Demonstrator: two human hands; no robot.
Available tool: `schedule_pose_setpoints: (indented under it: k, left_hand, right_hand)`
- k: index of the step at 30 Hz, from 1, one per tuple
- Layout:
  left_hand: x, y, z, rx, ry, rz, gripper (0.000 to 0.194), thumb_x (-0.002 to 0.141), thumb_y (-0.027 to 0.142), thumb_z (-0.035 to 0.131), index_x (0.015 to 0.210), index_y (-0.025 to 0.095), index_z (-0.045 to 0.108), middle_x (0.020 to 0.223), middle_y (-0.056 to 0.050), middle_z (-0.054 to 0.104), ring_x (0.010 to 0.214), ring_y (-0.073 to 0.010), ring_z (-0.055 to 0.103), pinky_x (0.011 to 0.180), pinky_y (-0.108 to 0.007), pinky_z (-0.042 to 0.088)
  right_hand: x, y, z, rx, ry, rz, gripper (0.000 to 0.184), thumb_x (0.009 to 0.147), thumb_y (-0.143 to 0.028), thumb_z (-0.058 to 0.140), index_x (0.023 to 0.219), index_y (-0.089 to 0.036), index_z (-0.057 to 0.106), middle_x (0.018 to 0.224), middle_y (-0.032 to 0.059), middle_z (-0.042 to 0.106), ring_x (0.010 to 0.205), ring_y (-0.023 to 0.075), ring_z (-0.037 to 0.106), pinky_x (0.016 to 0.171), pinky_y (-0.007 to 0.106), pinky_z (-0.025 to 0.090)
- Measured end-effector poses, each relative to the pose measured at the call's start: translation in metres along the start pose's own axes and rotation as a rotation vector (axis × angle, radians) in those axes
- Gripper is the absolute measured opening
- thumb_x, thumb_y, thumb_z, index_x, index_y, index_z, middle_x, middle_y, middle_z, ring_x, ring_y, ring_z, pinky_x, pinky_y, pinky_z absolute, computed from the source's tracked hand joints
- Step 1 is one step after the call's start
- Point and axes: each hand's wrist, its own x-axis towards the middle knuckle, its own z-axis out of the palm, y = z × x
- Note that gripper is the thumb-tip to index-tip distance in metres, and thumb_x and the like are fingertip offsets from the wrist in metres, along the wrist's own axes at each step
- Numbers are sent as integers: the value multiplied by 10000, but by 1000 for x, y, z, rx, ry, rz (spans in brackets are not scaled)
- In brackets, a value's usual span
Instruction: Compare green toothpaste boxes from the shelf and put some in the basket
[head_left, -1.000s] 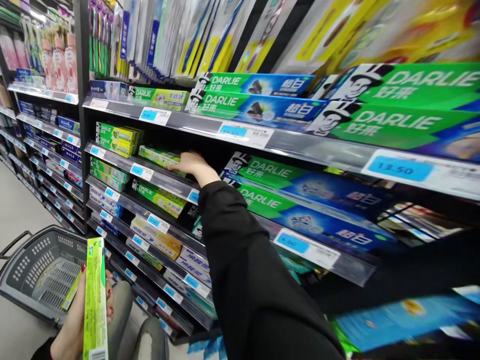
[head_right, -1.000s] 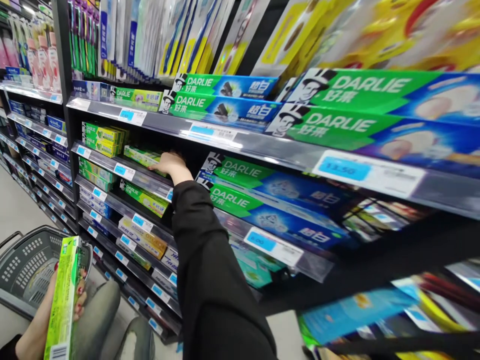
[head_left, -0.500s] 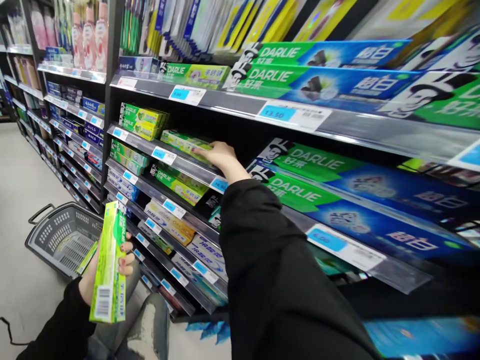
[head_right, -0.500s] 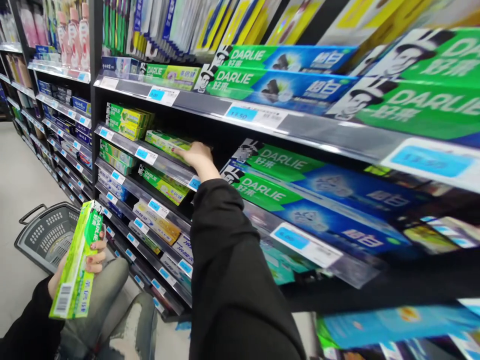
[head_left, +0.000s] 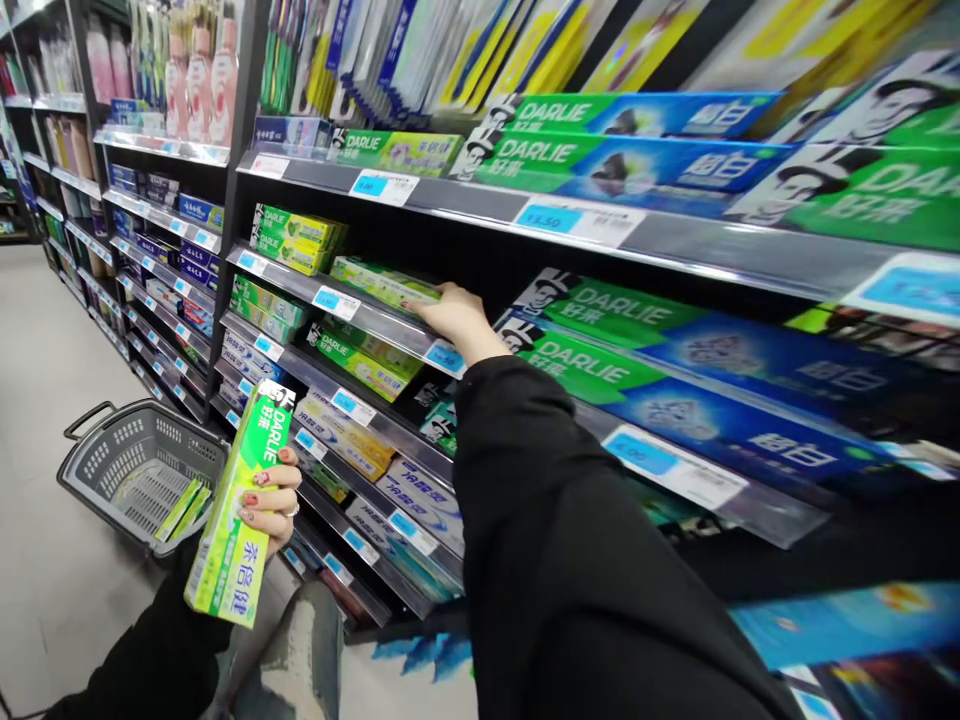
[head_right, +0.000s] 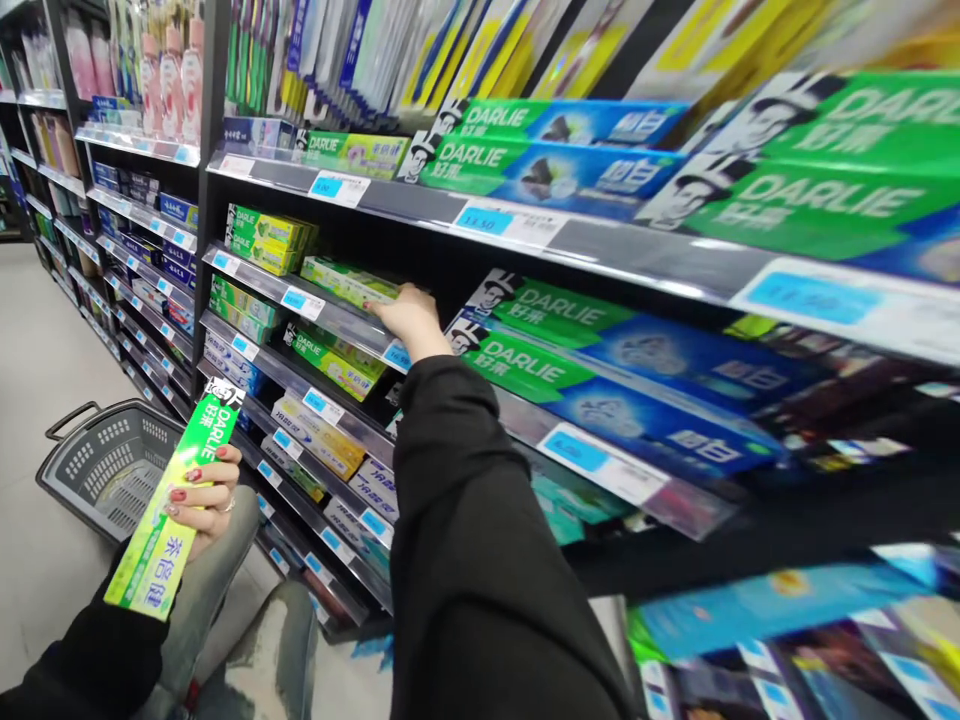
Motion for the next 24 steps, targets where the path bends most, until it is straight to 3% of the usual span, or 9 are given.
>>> schedule_pose_setpoints:
  k: [2,4,9,11,13,15,18,20,24]
  left_hand:
    - [4,-1,-6,30,31,123,180,856,10,462,929,165,519,533,78,329,320,34,245,289,-8,102]
    - [7,1,-12,37,17,151,205,858,20,461,968,177,532,541,76,328,322,32,250,292,-9,111]
    - [14,7,-38,2,-191,-59,86,839,72,520,818,153,499,517,71,361,336,-15,330,279,-71,199]
    - [18,8,-54,52,-204,-44,71,819,124,571,815,153,506,532,64,388,360,-40,363,297,-109,245]
    - [24,6,-69,107,-147,84,138,772,178,641,848,151,529,568,49,436,399,-54,407,338,-134,300]
    - [27,1,-77,139,-15,275,205,799,310,636,874,143,546,612,16,492,439,-78,453,383,-173,360]
    - [28,-8,-73,171,260,523,437,912,545,389,900,141,553,652,-26,539,510,-130,528,466,-246,440]
    - [27,-12,-64,186,371,603,492,932,570,292,919,152,551,661,-25,552,540,-143,557,507,-267,463]
    - [27,-15,-55,177,322,603,486,935,567,287,915,162,555,650,-14,554,513,-136,543,479,-260,444]
  right_hand:
    - [0,1,0,10,-6,12,643,763,-402,638,1280,-39,516,1183,221,568,1117,321,542,936,386,426]
    - [0,-1,-3,21,-7,25,640,754,-399,651,1277,-53,526,1197,212,570,1135,322,538,943,379,424]
    - [-5,-8,-13,37,5,66,658,722,-353,703,1283,-55,529,1232,206,568,1174,324,531,964,357,424]
    - [-5,-10,-15,42,8,68,641,718,-361,712,1261,-65,546,1208,196,586,1149,314,553,946,346,441]
    - [-3,-10,-16,45,14,63,612,717,-382,714,1226,-74,568,1176,189,602,1118,310,572,920,344,456]
    - [0,-9,-15,48,24,60,588,705,-383,724,1187,-76,585,1142,189,614,1085,311,587,891,350,469]
    - [0,-6,-13,62,68,37,554,683,-343,741,1145,-75,595,1081,181,627,1026,300,605,857,347,479]
    - [-5,-7,-13,71,143,-12,549,683,-317,741,1148,-75,580,1085,174,613,1025,288,593,862,340,472]
    - [-26,-12,-13,69,361,-229,495,708,-215,708,1161,-100,546,1175,150,543,1071,252,540,920,314,433]
